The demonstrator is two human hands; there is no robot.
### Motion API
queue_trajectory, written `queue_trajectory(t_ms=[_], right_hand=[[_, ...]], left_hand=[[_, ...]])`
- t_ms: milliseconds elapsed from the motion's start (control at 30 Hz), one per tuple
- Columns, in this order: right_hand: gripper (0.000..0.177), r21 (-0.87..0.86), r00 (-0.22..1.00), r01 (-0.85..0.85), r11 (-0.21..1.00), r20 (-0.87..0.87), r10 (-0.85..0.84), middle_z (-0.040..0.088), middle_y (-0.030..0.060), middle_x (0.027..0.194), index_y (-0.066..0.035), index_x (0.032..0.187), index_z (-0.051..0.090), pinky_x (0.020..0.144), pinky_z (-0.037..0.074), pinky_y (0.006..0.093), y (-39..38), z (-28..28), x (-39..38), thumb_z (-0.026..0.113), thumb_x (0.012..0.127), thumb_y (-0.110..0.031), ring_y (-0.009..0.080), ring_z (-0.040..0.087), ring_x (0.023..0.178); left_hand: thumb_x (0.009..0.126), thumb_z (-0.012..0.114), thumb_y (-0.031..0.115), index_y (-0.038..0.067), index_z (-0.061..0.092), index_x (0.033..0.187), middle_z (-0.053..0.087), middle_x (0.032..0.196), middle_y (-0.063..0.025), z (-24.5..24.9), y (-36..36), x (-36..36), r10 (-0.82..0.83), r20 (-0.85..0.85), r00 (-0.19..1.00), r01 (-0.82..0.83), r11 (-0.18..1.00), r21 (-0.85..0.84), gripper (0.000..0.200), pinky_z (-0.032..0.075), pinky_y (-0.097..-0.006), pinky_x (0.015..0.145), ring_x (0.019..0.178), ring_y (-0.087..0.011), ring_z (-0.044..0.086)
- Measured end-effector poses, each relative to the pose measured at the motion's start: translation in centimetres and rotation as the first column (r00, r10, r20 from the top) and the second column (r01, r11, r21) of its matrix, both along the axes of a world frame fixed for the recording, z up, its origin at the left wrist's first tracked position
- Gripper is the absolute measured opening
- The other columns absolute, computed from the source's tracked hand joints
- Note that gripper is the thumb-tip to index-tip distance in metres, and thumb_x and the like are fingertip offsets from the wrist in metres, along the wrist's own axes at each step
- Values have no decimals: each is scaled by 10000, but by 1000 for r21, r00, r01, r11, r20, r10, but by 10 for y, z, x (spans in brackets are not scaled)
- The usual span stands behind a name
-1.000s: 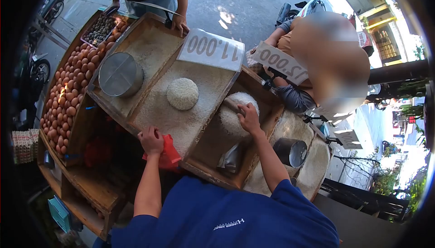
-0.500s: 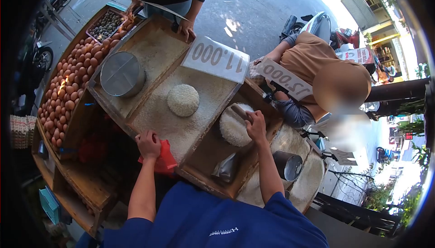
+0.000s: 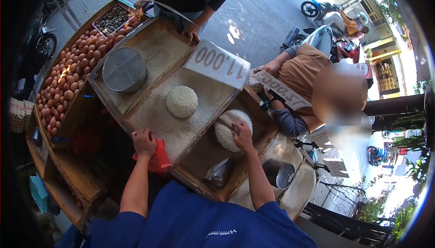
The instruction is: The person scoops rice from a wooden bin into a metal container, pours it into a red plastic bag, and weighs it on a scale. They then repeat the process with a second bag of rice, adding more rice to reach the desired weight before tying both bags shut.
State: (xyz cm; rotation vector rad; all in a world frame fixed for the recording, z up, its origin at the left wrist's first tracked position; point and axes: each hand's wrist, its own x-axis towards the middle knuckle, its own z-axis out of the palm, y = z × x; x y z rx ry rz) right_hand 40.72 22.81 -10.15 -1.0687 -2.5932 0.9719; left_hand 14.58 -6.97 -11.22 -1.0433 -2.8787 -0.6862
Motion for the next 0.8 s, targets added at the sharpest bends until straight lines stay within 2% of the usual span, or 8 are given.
queue_trajectory(t_ms=[167,233,333,500,567,633,733,800], right_hand=[[346,-53,999,-28,998,35,30,536,158,936,-52,1070,631,815,435,376,-59,19,7,626,725,-34,327,531,927],[351,-132,976,-152,980,137,170,536,156,948,-63,1079,624,828,437,385,-85,30,10,630,729,-54,331,527,937],[351,-63,947,-204,977,238,213,539,149,943,-72,1077,621,833,441,397,-109,53,5,643,727,-75,333,531,936],[372,-151,950,-237,960,171,261,524,154,944,-70,1093,592,814,443,415,-89,99,-52,665,729,-94,336,532,928],[354,-86,985,-169,982,27,171,525,158,945,-66,1082,584,799,449,416,-81,110,-96,667,740,-96,339,539,921],[351,48,983,-177,983,-35,179,549,150,921,-35,1060,592,768,465,379,-75,100,-141,691,729,-95,307,571,872],[362,131,972,-179,975,-129,196,535,161,933,-30,1065,581,788,453,391,-72,53,-200,688,726,-94,323,554,891],[365,166,963,-233,958,-94,251,527,163,944,-33,1067,576,802,444,397,-74,24,-219,682,722,-86,332,542,908]], left_hand=[[714,592,98,89,587,780,589,814,-66,1,-2,-1,-1,-17,1000,1,1000,6,67,371,-363,823,815,-255,568],[708,592,97,89,582,778,590,818,-66,0,-2,-2,-6,-7,1000,6,999,34,71,371,-365,821,823,-248,566],[700,598,99,96,572,764,584,809,-58,1,-2,-2,-4,2,1000,4,999,45,70,371,-366,817,830,-237,568],[694,611,110,107,557,743,564,782,-47,-6,-4,-5,14,-10,1000,-13,998,63,73,370,-362,810,826,-220,569],[693,616,114,108,555,741,558,774,-45,-7,-5,-5,25,-6,1000,-25,998,65,77,370,-361,809,824,-216,568],[697,621,119,111,557,748,559,778,-46,-9,-6,-6,2,23,1000,-4,997,73,82,368,-363,811,827,-210,567],[704,626,125,117,564,758,559,785,-45,-9,-6,-6,4,3,1000,-4,997,80,84,366,-367,818,837,-208,566],[710,626,132,120,568,762,559,791,-44,-4,-6,-7,9,10,1000,-9,998,60,79,365,-369,819,839,-209,563]])
